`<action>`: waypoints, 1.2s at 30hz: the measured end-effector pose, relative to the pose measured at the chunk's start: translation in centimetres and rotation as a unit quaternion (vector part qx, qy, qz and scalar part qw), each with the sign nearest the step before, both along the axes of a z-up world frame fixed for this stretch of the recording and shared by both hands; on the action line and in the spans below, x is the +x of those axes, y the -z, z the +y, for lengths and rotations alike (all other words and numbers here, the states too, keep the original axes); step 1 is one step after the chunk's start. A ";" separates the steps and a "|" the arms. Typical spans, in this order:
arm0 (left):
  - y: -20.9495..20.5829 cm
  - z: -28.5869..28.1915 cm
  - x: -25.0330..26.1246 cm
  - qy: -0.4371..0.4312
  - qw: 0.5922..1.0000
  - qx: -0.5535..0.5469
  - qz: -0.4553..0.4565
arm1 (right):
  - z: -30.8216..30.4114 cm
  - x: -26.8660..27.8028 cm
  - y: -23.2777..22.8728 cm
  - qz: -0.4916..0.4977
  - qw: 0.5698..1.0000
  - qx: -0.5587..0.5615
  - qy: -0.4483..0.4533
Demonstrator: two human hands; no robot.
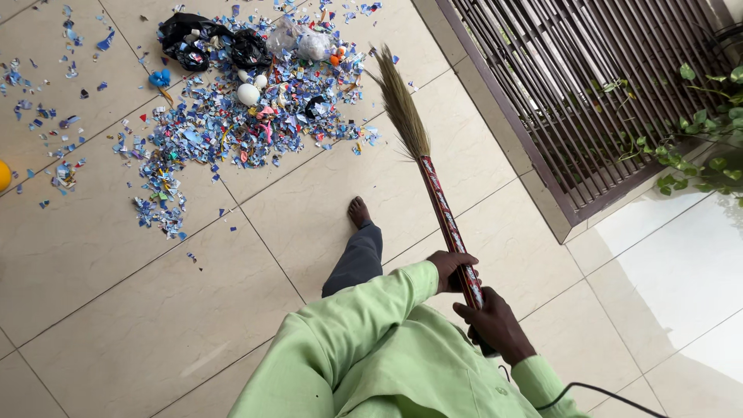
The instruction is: The person sweeps debris into a pile on a tiled floor using a broom and then begins picking up items by hand and placing them into a black trash bag.
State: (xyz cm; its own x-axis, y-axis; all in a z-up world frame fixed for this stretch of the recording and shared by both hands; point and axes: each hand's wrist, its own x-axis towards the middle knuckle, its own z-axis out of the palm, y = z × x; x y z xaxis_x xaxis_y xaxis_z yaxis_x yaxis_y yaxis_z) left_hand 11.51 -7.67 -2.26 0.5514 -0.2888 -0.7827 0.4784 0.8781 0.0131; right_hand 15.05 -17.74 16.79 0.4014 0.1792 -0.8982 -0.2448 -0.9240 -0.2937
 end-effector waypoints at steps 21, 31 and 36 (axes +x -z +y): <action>6.0 22.8 10.0 -0.116 0.980 0.138 0.078 | 23.1 13.1 7.6 0.081 0.994 0.073 -0.017; 2.2 5.4 18.0 0.116 0.991 0.010 -0.073 | 2.8 16.2 2.7 -0.060 0.998 -0.016 -0.028; 3.8 -5.4 22.5 0.167 0.983 -0.024 -0.067 | -6.9 21.6 6.3 -0.090 0.975 -0.114 -0.170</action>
State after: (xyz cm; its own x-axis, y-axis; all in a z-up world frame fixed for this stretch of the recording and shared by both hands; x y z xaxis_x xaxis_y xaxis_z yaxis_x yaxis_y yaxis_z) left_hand 33.97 -13.06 -6.08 0.5166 -0.5071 -0.6899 0.7376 0.6728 0.0578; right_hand 36.62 -24.63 10.47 0.5085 0.1339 -0.8506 0.1241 -0.9889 -0.0815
